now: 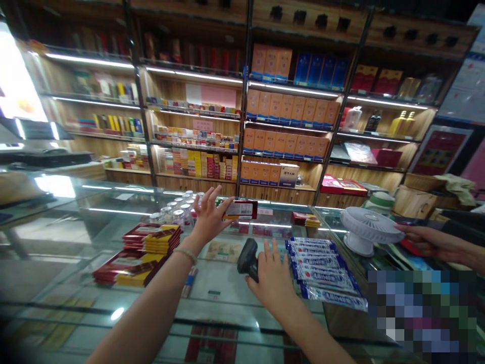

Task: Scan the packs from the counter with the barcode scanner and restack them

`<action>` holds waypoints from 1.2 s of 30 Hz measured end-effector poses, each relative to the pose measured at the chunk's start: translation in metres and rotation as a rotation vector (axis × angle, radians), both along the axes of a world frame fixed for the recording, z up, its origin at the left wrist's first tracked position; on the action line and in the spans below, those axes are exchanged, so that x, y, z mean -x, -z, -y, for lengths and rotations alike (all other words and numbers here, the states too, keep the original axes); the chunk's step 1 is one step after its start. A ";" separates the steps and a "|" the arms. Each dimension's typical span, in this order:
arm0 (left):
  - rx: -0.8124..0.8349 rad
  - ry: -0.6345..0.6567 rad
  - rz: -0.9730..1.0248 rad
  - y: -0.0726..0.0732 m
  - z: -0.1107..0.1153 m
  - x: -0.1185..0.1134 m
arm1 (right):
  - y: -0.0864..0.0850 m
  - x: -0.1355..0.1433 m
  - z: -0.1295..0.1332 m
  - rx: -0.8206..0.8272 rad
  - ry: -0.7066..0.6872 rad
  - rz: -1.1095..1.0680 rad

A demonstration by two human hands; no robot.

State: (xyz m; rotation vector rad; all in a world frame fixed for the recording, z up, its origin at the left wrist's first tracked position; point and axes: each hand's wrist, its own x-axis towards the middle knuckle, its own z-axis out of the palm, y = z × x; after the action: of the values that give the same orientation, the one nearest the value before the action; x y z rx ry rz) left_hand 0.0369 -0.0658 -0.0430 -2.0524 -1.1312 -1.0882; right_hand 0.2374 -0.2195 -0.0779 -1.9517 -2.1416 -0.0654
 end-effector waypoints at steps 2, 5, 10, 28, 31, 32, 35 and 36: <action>-0.001 -0.004 0.005 0.000 0.000 0.000 | 0.002 -0.004 -0.003 -0.036 -0.025 -0.063; 0.007 -0.013 0.019 0.001 -0.001 0.001 | -0.003 -0.016 -0.011 -0.096 -0.082 -0.258; 0.044 -0.034 0.071 -0.001 -0.001 0.002 | -0.034 -0.037 -0.023 0.009 -0.139 -0.904; 0.074 -0.106 0.068 -0.003 -0.001 0.008 | -0.042 -0.033 -0.026 0.188 -0.211 -1.151; 0.070 -0.115 0.075 -0.003 -0.003 0.007 | -0.041 -0.031 -0.024 0.160 -0.198 -1.066; 0.069 -0.117 0.078 -0.003 -0.003 0.007 | -0.041 -0.030 -0.024 0.153 -0.197 -1.048; 0.072 -0.113 0.067 -0.002 -0.004 0.008 | -0.038 -0.028 -0.024 0.152 -0.193 -1.060; 0.074 -0.111 0.061 -0.002 -0.004 0.009 | -0.037 -0.027 -0.024 0.154 -0.192 -1.071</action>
State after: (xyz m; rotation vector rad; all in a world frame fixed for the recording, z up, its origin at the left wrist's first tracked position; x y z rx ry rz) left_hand 0.0283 -0.0622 -0.0406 -1.9987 -1.3173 -1.0750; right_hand 0.2647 -0.1950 -0.0409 -1.3057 -1.5628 0.9634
